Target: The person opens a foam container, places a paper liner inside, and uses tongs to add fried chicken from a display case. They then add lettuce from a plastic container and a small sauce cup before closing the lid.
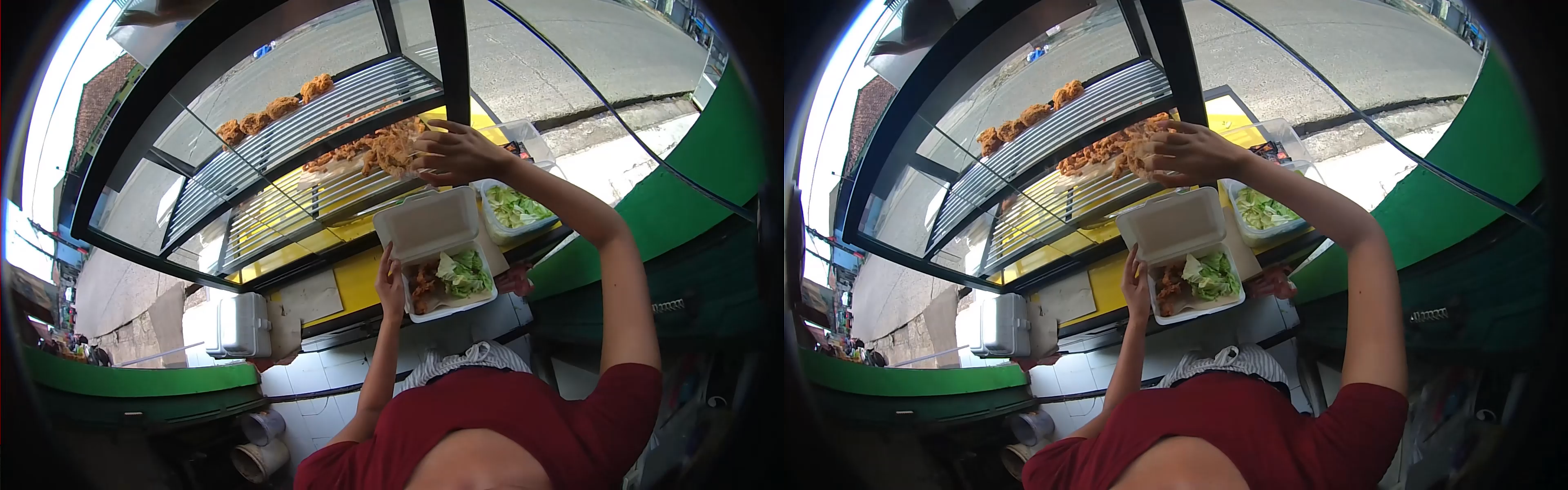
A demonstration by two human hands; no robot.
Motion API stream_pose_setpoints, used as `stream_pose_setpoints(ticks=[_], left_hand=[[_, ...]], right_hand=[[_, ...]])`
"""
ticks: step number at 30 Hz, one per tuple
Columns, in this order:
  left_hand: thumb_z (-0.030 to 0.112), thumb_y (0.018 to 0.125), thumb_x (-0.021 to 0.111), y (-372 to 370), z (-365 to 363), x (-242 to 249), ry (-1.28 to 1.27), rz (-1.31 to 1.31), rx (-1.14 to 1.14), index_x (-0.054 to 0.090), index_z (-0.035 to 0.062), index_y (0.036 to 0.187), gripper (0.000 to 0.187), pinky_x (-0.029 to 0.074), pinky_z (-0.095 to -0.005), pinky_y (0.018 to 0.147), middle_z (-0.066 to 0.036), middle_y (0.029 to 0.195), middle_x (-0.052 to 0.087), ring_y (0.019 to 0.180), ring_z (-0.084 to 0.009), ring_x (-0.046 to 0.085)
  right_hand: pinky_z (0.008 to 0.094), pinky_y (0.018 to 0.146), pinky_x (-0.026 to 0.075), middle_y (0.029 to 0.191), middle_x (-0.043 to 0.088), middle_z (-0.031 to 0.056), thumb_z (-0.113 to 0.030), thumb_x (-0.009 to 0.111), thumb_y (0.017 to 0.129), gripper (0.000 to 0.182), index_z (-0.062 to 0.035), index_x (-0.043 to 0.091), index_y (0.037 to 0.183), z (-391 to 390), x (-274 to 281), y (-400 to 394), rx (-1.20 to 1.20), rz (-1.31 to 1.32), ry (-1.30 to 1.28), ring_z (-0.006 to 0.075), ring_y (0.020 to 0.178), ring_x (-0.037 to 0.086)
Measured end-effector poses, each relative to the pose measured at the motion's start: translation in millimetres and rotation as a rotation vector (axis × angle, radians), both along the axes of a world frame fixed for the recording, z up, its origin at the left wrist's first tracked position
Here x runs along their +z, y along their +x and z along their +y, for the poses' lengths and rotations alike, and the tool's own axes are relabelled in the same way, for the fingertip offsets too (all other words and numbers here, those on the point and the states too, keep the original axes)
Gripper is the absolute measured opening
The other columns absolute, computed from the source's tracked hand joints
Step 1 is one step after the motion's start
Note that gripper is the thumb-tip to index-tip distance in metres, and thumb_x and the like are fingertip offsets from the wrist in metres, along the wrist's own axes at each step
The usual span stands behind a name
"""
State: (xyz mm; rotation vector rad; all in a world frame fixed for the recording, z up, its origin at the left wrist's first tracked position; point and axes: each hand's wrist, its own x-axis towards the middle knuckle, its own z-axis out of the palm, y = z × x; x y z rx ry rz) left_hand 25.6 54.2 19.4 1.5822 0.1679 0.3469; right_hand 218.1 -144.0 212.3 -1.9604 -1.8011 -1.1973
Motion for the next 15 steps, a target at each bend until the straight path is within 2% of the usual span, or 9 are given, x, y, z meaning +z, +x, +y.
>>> stream_pose_setpoints(ticks=[1, 3, 6, 9, 11, 12, 13, 14, 15], left_hand=[[0.004, 0.096, 0.047, 0.1, -2.3, -0.5, -0.019, -0.010, -0.004, 0.045, 0.0041, 0.136, 0.040, 0.042, -0.0261, 0.095, -0.007, 0.137, 0.048, 0.118, -0.0153, 0.050], [0.004, 0.096, 0.047, 3.1, -7.3, -1.5, -0.064, -0.035, -0.007, 0.045, 0.0045, 0.136, 0.040, 0.042, -0.0267, 0.095, -0.007, 0.138, 0.048, 0.119, -0.0158, 0.049], [0.003, 0.096, 0.047, 5.6, -15.2, -6.6, -0.064, -0.024, 0.025, 0.044, 0.0045, 0.136, 0.041, 0.042, -0.0268, 0.095, -0.007, 0.138, 0.048, 0.116, -0.0152, 0.050], [0.004, 0.096, 0.047, 10.2, -22.9, -9.1, -0.075, -0.004, 0.053, 0.044, 0.0047, 0.137, 0.041, 0.040, -0.0252, 0.095, -0.007, 0.135, 0.050, 0.114, -0.0138, 0.051], [0.004, 0.097, 0.046, 14.3, -28.7, -9.8, -0.084, 0.014, 0.073, 0.044, 0.0048, 0.137, 0.041, 0.039, -0.0236, 0.094, -0.007, 0.132, 0.051, 0.111, -0.0127, 0.051], [0.005, 0.097, 0.046, 18.9, -30.6, -18.0, -0.082, -0.034, 0.103, 0.044, 0.0047, 0.137, 0.041, 0.038, -0.0191, 0.089, -0.004, 0.117, 0.057, 0.100, -0.0089, 0.052], [0.005, 0.097, 0.046, 20.8, -32.9, -19.3, -0.083, -0.019, 0.112, 0.044, 0.0047, 0.138, 0.041, 0.037, -0.0178, 0.086, -0.002, 0.112, 0.056, 0.096, -0.0076, 0.050], [0.004, 0.097, 0.046, 22.1, -34.5, -20.3, -0.086, -0.005, 0.122, 0.044, 0.0047, 0.138, 0.041, 0.037, -0.0166, 0.083, -0.001, 0.107, 0.056, 0.092, -0.0063, 0.049], [0.004, 0.097, 0.046, 23.1, -36.2, -21.2, -0.088, 0.011, 0.132, 0.044, 0.0046, 0.138, 0.041, 0.036, -0.0154, 0.080, 0.001, 0.101, 0.056, 0.088, -0.0050, 0.048]], right_hand=[[0.0384, 0.097, 0.040, 0.100, 0.057, -0.0006, -0.022, 0.068, 0.080, 0.017, -0.0174, 0.061, 0.096, -16.8, 0.9, -4.1, -0.041, 0.106, 0.051, 0.0164, 0.095, 0.055], [0.0352, 0.088, 0.039, 0.084, 0.056, 0.0001, -0.022, 0.065, 0.083, 0.011, -0.0154, 0.061, 0.092, -52.5, -12.2, -9.2, -0.273, 0.214, 0.230, 0.0166, 0.086, 0.056], [0.0341, 0.080, 0.037, 0.077, 0.058, 0.0020, -0.021, 0.065, 0.082, 0.016, -0.0126, 0.063, 0.095, -102.6, -63.0, 11.5, -0.450, 0.420, 0.433, 0.0181, 0.078, 0.058], [0.0346, 0.080, 0.037, 0.077, 0.059, 0.0028, -0.023, 0.064, 0.082, 0.019, -0.0110, 0.063, 0.096, -132.0, -93.1, 32.7, -0.597, 0.907, 0.407, 0.0192, 0.073, 0.060], [0.0368, 0.077, 0.042, 0.084, 0.063, 0.0064, -0.025, 0.064, 0.081, 0.025, -0.0088, 0.063, 0.100, -145.4, -113.3, 55.5, -0.661, 0.937, 0.262, 0.0214, 0.077, 0.063], [0.0375, 0.077, 0.043, 0.086, 0.064, 0.0074, -0.025, 0.064, 0.081, 0.027, -0.0087, 0.063, 0.102, -149.6, -121.9, 66.1, -0.687, 0.948, 0.177, 0.0219, 0.079, 0.063], [0.0382, 0.077, 0.045, 0.088, 0.064, 0.0084, -0.025, 0.064, 0.080, 0.028, -0.0086, 0.063, 0.103, -151.1, -127.8, 76.3, -0.712, 0.954, 0.092, 0.0223, 0.082, 0.064], [0.0371, 0.075, 0.050, 0.089, 0.064, 0.0143, -0.026, 0.066, 0.077, 0.040, -0.0034, 0.061, 0.109, -150.7, -133.8, 86.6, -0.695, 1.012, 0.081, 0.0263, 0.084, 0.063], [0.0374, 0.076, 0.050, 0.092, 0.064, 0.0156, -0.027, 0.067, 0.076, 0.041, -0.0028, 0.060, 0.109, -148.0, -142.1, 97.2, -0.706, 1.041, 0.045, 0.0274, 0.086, 0.063]])
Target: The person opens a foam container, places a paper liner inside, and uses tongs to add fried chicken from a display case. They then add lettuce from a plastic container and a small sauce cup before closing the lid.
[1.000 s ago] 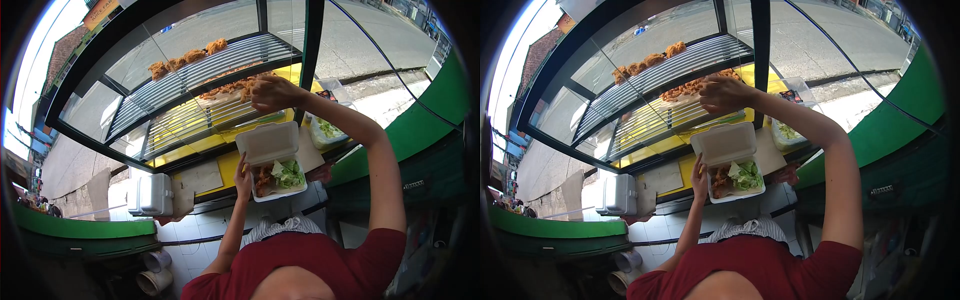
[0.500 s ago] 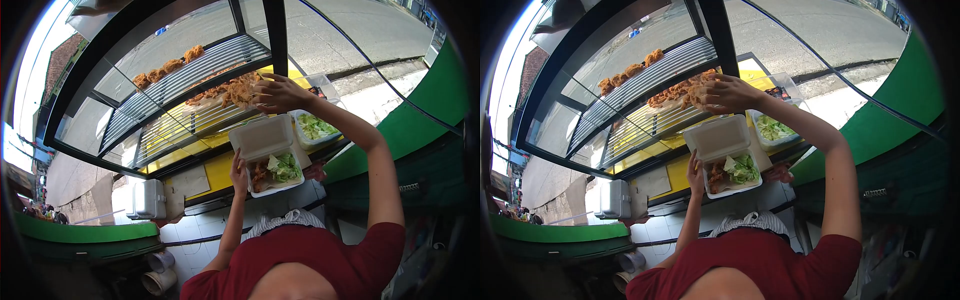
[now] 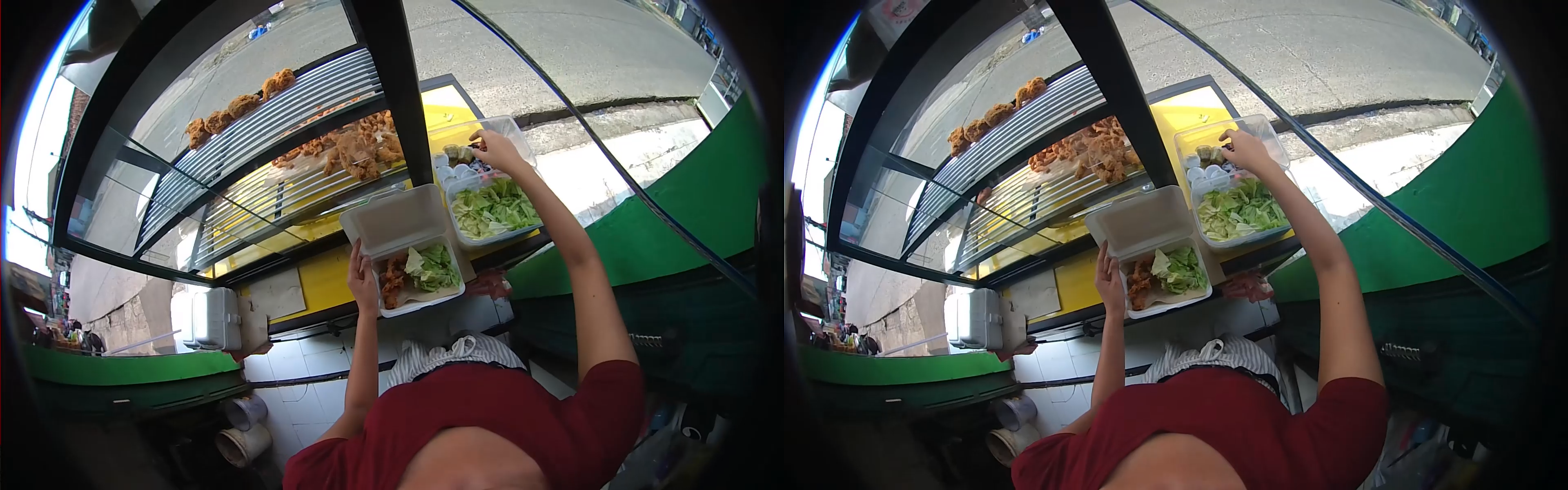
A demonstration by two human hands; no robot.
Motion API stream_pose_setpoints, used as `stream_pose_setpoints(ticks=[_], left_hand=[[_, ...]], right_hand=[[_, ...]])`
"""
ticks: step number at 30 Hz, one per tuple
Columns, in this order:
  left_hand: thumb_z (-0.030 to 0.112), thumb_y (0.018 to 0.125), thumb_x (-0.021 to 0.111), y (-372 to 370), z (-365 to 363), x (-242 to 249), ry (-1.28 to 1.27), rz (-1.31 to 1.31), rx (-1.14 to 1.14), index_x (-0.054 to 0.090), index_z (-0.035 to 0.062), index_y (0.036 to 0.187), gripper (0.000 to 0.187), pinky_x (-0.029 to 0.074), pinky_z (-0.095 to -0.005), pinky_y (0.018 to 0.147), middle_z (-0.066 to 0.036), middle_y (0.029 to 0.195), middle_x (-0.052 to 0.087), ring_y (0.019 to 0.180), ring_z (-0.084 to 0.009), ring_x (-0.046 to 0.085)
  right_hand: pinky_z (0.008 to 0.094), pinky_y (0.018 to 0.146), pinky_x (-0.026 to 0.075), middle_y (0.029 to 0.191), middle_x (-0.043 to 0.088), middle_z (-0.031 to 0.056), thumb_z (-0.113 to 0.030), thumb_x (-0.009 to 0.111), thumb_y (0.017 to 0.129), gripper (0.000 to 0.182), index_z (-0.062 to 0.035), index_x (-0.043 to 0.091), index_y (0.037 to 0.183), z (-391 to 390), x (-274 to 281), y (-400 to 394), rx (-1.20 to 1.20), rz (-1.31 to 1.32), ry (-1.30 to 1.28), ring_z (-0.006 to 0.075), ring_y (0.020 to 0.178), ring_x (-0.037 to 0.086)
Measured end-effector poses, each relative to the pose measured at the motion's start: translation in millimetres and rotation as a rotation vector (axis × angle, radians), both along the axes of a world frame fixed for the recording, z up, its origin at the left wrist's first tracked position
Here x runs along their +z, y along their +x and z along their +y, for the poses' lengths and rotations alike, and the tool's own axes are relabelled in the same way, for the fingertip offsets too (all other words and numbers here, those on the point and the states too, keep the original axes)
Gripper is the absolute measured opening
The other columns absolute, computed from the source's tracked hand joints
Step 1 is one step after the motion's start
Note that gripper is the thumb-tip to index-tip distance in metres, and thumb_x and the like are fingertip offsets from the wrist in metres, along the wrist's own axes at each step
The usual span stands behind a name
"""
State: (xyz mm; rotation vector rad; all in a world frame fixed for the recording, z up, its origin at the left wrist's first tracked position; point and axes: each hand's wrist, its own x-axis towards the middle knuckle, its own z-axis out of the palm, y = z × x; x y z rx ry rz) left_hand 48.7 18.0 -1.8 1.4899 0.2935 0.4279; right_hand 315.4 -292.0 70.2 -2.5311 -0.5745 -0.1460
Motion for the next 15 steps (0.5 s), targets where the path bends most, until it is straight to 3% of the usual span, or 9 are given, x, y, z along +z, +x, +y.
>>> stream_pose_setpoints(ticks=[3, 12, 13, 15], left_hand=[[0.010, 0.097, 0.050, 7.0, -8.4, -1.2, 0.019, -0.051, 0.058, 0.050, 0.0074, 0.134, 0.037, 0.030, -0.0158, 0.058, 0.006, 0.083, 0.048, 0.065, -0.0025, 0.031], [0.007, 0.096, 0.050, 12.8, -11.2, -1.6, 0.087, -0.060, 0.081, 0.050, 0.0108, 0.134, 0.039, 0.029, -0.0169, 0.051, 0.006, 0.082, 0.048, 0.060, -0.0010, 0.031], [0.005, 0.095, 0.049, 11.7, -10.3, -0.7, 0.068, -0.029, 0.069, 0.049, 0.0093, 0.135, 0.040, 0.032, -0.0168, 0.060, 0.004, 0.088, 0.050, 0.068, -0.0022, 0.036], [0.002, 0.094, 0.048, 8.5, -9.2, 1.2, 0.026, 0.033, 0.046, 0.047, 0.0062, 0.136, 0.041, 0.039, -0.0167, 0.079, 0.001, 0.100, 0.054, 0.084, -0.0046, 0.046]], right_hand=[[0.0385, 0.084, 0.049, 0.106, 0.063, 0.0220, -0.032, 0.067, 0.074, 0.052, -0.0008, 0.058, 0.114, 12.8, -20.3, 32.5, 0.032, 0.120, -0.125, 0.0323, 0.096, 0.062], [0.0401, 0.074, 0.054, 0.079, 0.068, 0.0198, -0.041, 0.071, 0.069, 0.047, 0.0046, 0.068, 0.081, 41.4, -64.8, 89.0, -0.075, 0.359, -0.314, 0.0346, 0.076, 0.067], [0.0375, 0.066, 0.055, 0.073, 0.068, 0.0175, -0.040, 0.071, 0.069, 0.045, 0.0042, 0.069, 0.079, 40.2, -65.0, 87.6, -0.111, 0.371, -0.251, 0.0301, 0.066, 0.067], [0.0356, 0.061, 0.055, 0.071, 0.068, 0.0163, -0.037, 0.071, 0.068, 0.042, 0.0034, 0.069, 0.079, 34.6, -53.8, 76.8, -0.169, 0.493, -0.146, 0.0269, 0.059, 0.066]])
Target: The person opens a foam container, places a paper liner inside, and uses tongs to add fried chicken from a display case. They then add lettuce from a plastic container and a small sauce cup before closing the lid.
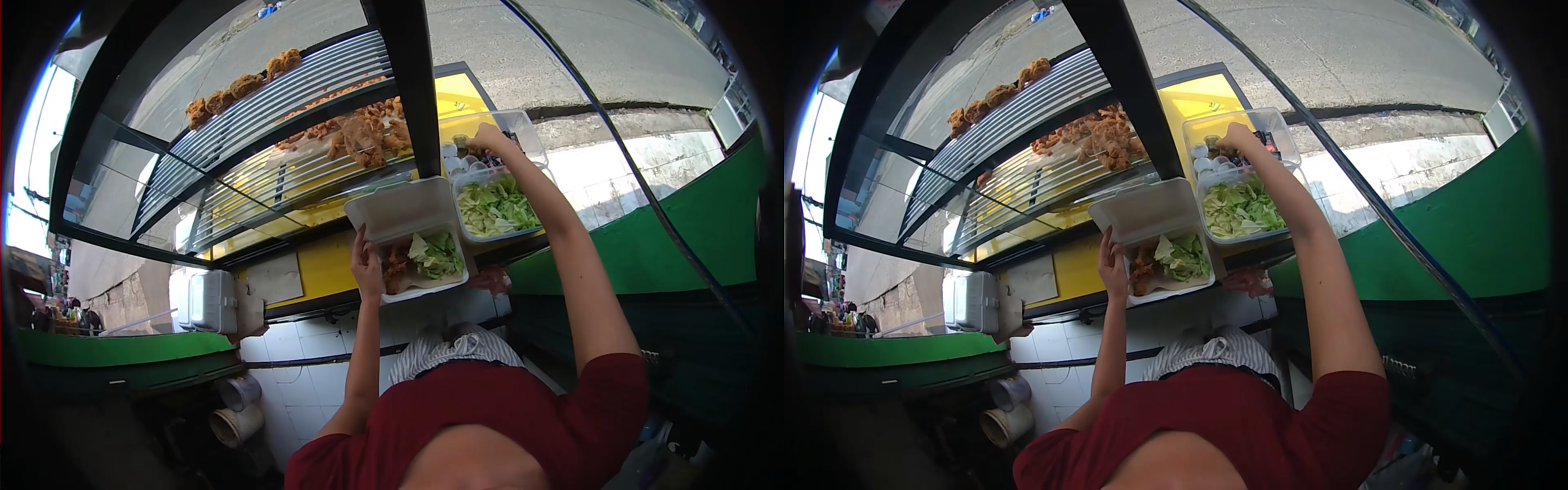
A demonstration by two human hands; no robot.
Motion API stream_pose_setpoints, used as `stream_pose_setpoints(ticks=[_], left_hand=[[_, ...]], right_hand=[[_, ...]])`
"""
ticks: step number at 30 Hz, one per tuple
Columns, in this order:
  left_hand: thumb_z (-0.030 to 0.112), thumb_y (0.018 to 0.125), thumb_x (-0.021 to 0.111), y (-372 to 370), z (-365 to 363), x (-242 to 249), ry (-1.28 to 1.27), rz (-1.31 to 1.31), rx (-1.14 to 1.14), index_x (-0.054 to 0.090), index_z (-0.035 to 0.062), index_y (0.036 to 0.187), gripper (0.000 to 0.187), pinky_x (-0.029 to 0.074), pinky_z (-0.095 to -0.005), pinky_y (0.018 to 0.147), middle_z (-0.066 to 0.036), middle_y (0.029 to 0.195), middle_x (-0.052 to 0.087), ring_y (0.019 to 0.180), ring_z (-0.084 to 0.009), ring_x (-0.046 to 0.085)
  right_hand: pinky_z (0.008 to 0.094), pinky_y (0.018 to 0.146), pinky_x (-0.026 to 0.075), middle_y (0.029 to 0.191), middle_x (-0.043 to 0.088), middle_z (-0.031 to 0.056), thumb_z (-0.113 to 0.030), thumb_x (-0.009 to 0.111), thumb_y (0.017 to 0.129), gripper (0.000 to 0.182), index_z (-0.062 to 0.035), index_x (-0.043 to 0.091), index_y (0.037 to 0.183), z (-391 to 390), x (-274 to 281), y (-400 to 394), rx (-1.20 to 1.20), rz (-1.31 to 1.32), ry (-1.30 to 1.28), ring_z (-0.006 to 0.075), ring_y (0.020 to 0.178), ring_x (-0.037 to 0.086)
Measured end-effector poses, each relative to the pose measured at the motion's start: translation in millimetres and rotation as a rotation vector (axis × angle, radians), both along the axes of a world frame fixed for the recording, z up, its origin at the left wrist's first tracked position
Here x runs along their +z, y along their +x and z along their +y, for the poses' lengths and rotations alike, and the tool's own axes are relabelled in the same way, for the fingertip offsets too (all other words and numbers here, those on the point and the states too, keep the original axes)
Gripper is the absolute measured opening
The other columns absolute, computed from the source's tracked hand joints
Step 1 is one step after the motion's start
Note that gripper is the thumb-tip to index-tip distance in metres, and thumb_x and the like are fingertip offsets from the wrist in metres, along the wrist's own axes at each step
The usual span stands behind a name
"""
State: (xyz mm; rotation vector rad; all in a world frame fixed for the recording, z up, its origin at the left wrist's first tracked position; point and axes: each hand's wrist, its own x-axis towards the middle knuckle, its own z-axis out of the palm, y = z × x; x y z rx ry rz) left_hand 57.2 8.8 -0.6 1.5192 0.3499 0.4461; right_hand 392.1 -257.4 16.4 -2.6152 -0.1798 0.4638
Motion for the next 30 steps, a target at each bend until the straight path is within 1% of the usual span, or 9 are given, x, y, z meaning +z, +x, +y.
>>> stream_pose_setpoints(ticks=[3, 6, 9, 12, 21, 22, 25, 28, 30], left_hand=[[0.000, 0.094, 0.048, 0.2, 0.6, -0.8, 0.001, -0.040, -0.014, 0.046, 0.0065, 0.136, 0.043, 0.040, -0.0184, 0.083, -0.003, 0.111, 0.055, 0.092, -0.0062, 0.050], [-0.001, 0.093, 0.046, 0.5, 2.6, -6.8, 0.016, -0.067, -0.034, 0.046, 0.0112, 0.138, 0.046, 0.031, -0.0164, 0.054, 0.003, 0.094, 0.053, 0.064, -0.0017, 0.034], [-0.001, 0.093, 0.045, -2.2, 3.1, -4.4, -0.040, -0.082, -0.081, 0.044, 0.0096, 0.138, 0.046, 0.042, -0.0180, 0.069, -0.002, 0.109, 0.057, 0.080, -0.0058, 0.051], [-0.001, 0.094, 0.048, -2.5, 8.8, -12.7, -0.004, -0.129, -0.109, 0.043, 0.0042, 0.137, 0.044, 0.039, -0.0270, 0.098, -0.007, 0.136, 0.048, 0.117, -0.0157, 0.050], [0.000, 0.094, 0.048, -14.1, 17.9, -17.0, 0.009, -0.048, -0.155, 0.045, 0.0028, 0.134, 0.041, 0.037, -0.0294, 0.102, -0.009, 0.137, 0.047, 0.124, -0.0204, 0.047], [0.000, 0.094, 0.048, -15.1, 18.5, -19.5, 0.012, -0.056, -0.161, 0.044, 0.0029, 0.135, 0.041, 0.037, -0.0295, 0.102, -0.009, 0.138, 0.047, 0.124, -0.0205, 0.047], [0.000, 0.093, 0.047, -16.1, 20.7, -19.4, 0.005, -0.079, -0.176, 0.042, 0.0030, 0.136, 0.043, 0.038, -0.0297, 0.101, -0.010, 0.139, 0.045, 0.124, -0.0207, 0.047], [-0.001, 0.093, 0.048, -17.8, 20.2, -9.6, 0.026, -0.101, -0.173, 0.035, 0.0047, 0.141, 0.050, 0.040, -0.0295, 0.100, -0.013, 0.139, 0.043, 0.122, -0.0200, 0.049], [-0.001, 0.093, 0.047, -20.0, 25.3, -8.7, 0.052, -0.103, -0.183, 0.031, 0.0075, 0.144, 0.054, 0.041, -0.0292, 0.098, -0.015, 0.137, 0.044, 0.120, -0.0200, 0.050]], right_hand=[[0.0303, 0.052, 0.055, 0.068, 0.068, 0.0117, -0.027, 0.072, 0.070, 0.033, 0.0013, 0.071, 0.086, -3.1, 26.6, -17.4, -0.002, -0.031, 0.082, 0.0181, 0.052, 0.064], [0.0322, 0.052, 0.055, 0.068, 0.067, 0.0111, -0.028, 0.071, 0.071, 0.033, 0.0004, 0.071, 0.088, -22.6, -1.4, -2.5, 0.123, -0.090, 0.098, 0.0191, 0.053, 0.064], [0.0337, 0.052, 0.055, 0.068, 0.066, 0.0104, -0.030, 0.069, 0.073, 0.035, -0.0008, 0.070, 0.091, -21.1, -1.5, -6.1, 0.132, -0.118, 0.056, 0.0198, 0.054, 0.063], [0.0349, 0.052, 0.055, 0.070, 0.066, 0.0113, -0.034, 0.066, 0.075, 0.041, -0.0019, 0.067, 0.100, -6.9, 2.4, -14.6, 0.022, -0.037, 0.093, 0.0205, 0.052, 0.061], [0.0341, 0.048, 0.052, 0.062, 0.064, 0.0119, -0.032, 0.074, 0.067, 0.035, 0.0007, 0.067, 0.075, -3.8, -1.8, -16.0, 0.022, -0.115, 0.028, 0.0217, 0.050, 0.062], [0.0339, 0.056, 0.053, 0.068, 0.065, 0.0126, -0.032, 0.075, 0.065, 0.039, -0.0004, 0.066, 0.085, -7.7, 3.8, -15.5, 0.073, -0.032, -0.006, 0.0227, 0.059, 0.064], [0.0337, 0.067, 0.052, 0.078, 0.064, 0.0133, -0.031, 0.074, 0.064, 0.048, -0.0043, 0.062, 0.101, -6.8, 15.1, -31.6, 0.006, -0.445, 0.196, 0.0221, 0.071, 0.065], [0.0344, 0.072, 0.050, 0.089, 0.064, 0.0168, -0.032, 0.077, 0.063, 0.059, -0.0053, 0.057, 0.112, -3.4, 73.4, -74.7, -0.037, -0.377, 0.357, 0.0257, 0.077, 0.065], [0.0307, 0.070, 0.049, 0.089, 0.061, 0.0114, -0.027, 0.077, 0.068, 0.054, -0.0069, 0.057, 0.114, 1.6, 103.6, -117.7, 0.026, -0.319, 0.578, 0.0183, 0.079, 0.063]])
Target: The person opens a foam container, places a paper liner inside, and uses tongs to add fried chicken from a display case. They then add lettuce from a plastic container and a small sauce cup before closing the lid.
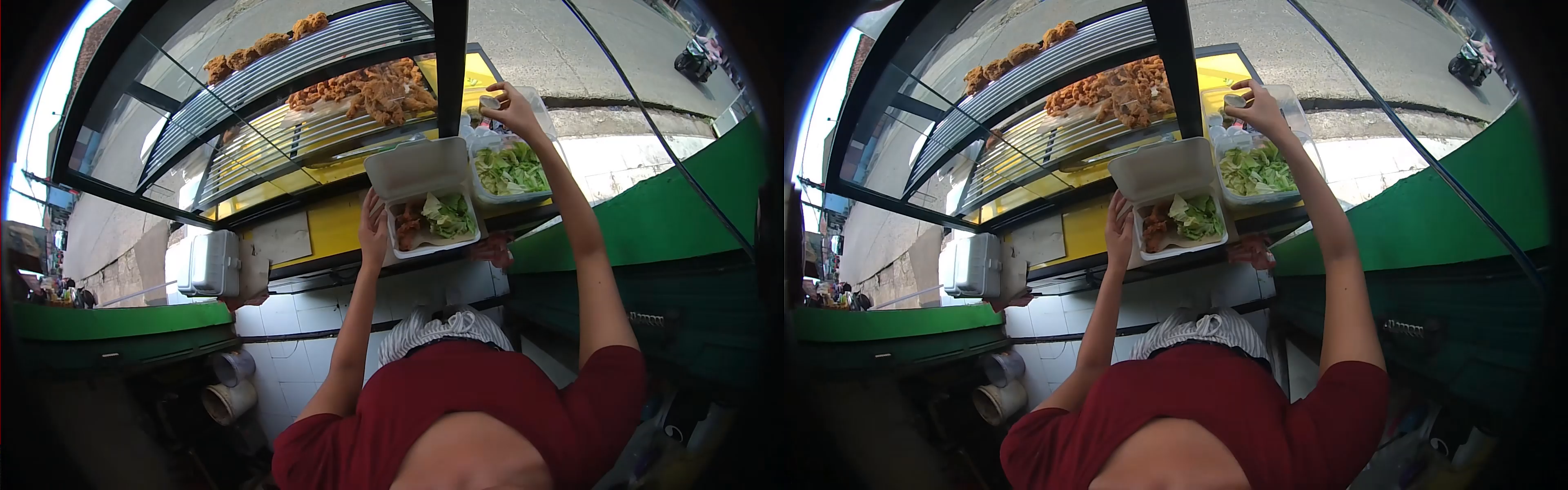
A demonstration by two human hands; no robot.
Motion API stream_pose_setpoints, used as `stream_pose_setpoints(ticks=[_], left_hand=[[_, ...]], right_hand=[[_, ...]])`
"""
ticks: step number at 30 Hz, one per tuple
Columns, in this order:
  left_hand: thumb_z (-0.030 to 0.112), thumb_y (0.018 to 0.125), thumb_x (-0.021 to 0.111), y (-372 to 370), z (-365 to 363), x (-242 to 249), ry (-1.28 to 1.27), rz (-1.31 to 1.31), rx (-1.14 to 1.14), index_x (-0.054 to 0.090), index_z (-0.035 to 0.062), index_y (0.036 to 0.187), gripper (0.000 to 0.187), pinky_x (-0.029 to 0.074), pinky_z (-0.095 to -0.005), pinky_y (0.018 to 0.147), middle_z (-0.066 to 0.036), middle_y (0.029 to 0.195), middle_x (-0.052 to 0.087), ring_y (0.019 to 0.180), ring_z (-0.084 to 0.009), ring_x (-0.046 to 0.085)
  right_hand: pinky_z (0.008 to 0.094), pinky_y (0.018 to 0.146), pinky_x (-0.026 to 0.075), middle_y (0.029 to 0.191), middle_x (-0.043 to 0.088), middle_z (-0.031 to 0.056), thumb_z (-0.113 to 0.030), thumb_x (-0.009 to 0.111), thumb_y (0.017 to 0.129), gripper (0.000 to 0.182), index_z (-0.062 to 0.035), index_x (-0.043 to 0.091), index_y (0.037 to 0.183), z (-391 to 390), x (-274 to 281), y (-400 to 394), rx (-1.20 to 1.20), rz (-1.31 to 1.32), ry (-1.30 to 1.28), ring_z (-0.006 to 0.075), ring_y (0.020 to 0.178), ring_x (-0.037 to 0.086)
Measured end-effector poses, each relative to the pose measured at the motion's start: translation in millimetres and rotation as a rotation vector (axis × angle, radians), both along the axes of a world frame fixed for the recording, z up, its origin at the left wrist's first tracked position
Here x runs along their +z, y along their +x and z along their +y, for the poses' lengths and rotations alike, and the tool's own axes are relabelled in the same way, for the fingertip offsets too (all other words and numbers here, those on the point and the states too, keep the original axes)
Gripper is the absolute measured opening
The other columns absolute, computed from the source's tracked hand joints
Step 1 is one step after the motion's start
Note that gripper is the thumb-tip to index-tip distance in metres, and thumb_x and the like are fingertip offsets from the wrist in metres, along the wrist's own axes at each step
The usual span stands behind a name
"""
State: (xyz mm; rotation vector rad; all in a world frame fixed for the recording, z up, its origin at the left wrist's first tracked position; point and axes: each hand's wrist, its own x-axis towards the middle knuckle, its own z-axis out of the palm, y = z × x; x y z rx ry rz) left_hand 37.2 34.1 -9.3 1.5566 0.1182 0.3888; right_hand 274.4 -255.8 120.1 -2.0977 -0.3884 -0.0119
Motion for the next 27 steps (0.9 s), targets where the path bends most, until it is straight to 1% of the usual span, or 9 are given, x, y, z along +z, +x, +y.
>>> stream_pose_setpoints(ticks=[4, 5, 7, 8, 14, 19, 22, 24, 27], left_hand=[[-0.001, 0.093, 0.047, 0.0, 10.5, 2.3, 0.020, 0.055, -0.039, 0.021, 0.0148, 0.148, 0.063, 0.045, -0.0290, 0.094, -0.018, 0.135, 0.044, 0.117, -0.0202, 0.052], [-0.001, 0.093, 0.047, -1.2, 11.6, 2.6, 0.025, 0.070, -0.052, 0.021, 0.0155, 0.148, 0.064, 0.045, -0.0292, 0.094, -0.019, 0.135, 0.044, 0.116, -0.0201, 0.052], [-0.001, 0.093, 0.048, -2.0, 14.3, 0.6, 0.040, 0.081, -0.060, 0.021, 0.0152, 0.148, 0.064, 0.046, -0.0295, 0.093, -0.019, 0.134, 0.044, 0.114, -0.0194, 0.053], [0.000, 0.093, 0.048, -1.6, 14.3, -1.0, 0.051, 0.070, -0.064, 0.021, 0.0151, 0.148, 0.064, 0.047, -0.0296, 0.093, -0.019, 0.134, 0.044, 0.113, -0.0191, 0.054], [0.003, 0.093, 0.050, -8.6, 14.1, -10.2, -0.094, 0.134, -0.077, 0.024, 0.0123, 0.146, 0.060, 0.049, -0.0284, 0.087, -0.020, 0.130, 0.048, 0.105, -0.0182, 0.058], [0.002, 0.093, 0.050, -12.8, 13.2, -6.8, -0.112, 0.156, -0.079, 0.021, 0.0120, 0.147, 0.062, 0.051, -0.0297, 0.088, -0.020, 0.133, 0.045, 0.109, -0.0202, 0.056], [0.002, 0.092, 0.052, -14.6, 8.5, -9.0, -0.140, 0.175, -0.063, 0.023, 0.0105, 0.146, 0.062, 0.052, -0.0281, 0.079, -0.020, 0.129, 0.049, 0.102, -0.0193, 0.060], [0.003, 0.091, 0.054, -16.7, 3.2, -7.3, -0.122, 0.227, -0.043, 0.024, 0.0097, 0.146, 0.063, 0.051, -0.0263, 0.073, -0.021, 0.125, 0.053, 0.098, -0.0183, 0.062], [0.003, 0.089, 0.056, -20.9, 0.1, 0.2, -0.061, 0.320, -0.038, 0.024, 0.0105, 0.146, 0.066, 0.049, -0.0232, 0.066, -0.020, 0.119, 0.057, 0.093, -0.0159, 0.063]], right_hand=[[0.0265, 0.070, 0.048, 0.091, 0.058, 0.0057, -0.021, 0.077, 0.070, 0.053, -0.0085, 0.056, 0.117, 14.5, 33.6, -86.5, 0.267, -0.062, 0.053, 0.0106, 0.078, 0.058], [0.0218, 0.064, 0.046, 0.097, 0.056, 0.0026, -0.023, 0.078, 0.070, 0.055, -0.0098, 0.055, 0.118, 23.9, 40.1, -107.5, 0.331, 0.016, -0.007, 0.0073, 0.075, 0.053], [0.0238, 0.066, 0.046, 0.096, 0.056, 0.0032, -0.021, 0.077, 0.071, 0.054, -0.0117, 0.055, 0.119, 45.2, 27.4, -133.7, 0.468, 0.109, 0.003, 0.0082, 0.076, 0.054], [0.0287, 0.075, 0.049, 0.097, 0.058, 0.0078, -0.016, 0.075, 0.071, 0.055, -0.0096, 0.052, 0.121, 54.0, 21.0, -145.7, 0.501, 0.177, -0.055, 0.0161, 0.081, 0.058], [0.0328, 0.084, 0.046, 0.105, 0.058, 0.0110, -0.011, 0.073, 0.068, 0.054, -0.0049, 0.053, 0.118, 80.4, -76.1, -160.0, 0.705, 0.122, -0.066, 0.0242, 0.096, 0.056], [0.0375, 0.086, 0.046, 0.107, 0.056, 0.0132, -0.010, 0.073, 0.069, 0.052, -0.0078, 0.052, 0.117, 81.0, -63.4, -166.1, 0.755, 0.082, -0.164, 0.0301, 0.100, 0.056], [0.0374, 0.089, 0.045, 0.111, 0.054, 0.0119, -0.007, 0.070, 0.073, 0.050, -0.0101, 0.052, 0.119, 86.4, -18.6, -151.3, 0.624, -0.029, -0.207, 0.0308, 0.104, 0.054], [0.0379, 0.096, 0.040, 0.119, 0.052, 0.0124, -0.011, 0.066, 0.079, 0.044, -0.0118, 0.053, 0.121, 89.4, -7.3, -135.8, 0.437, -0.422, -0.202, 0.0286, 0.112, 0.050], [0.0399, 0.100, 0.034, 0.122, 0.052, 0.0112, -0.015, 0.062, 0.082, 0.042, -0.0126, 0.052, 0.123, 101.4, 2.7, -122.5, 0.186, -0.721, -0.289, 0.0291, 0.114, 0.050]])
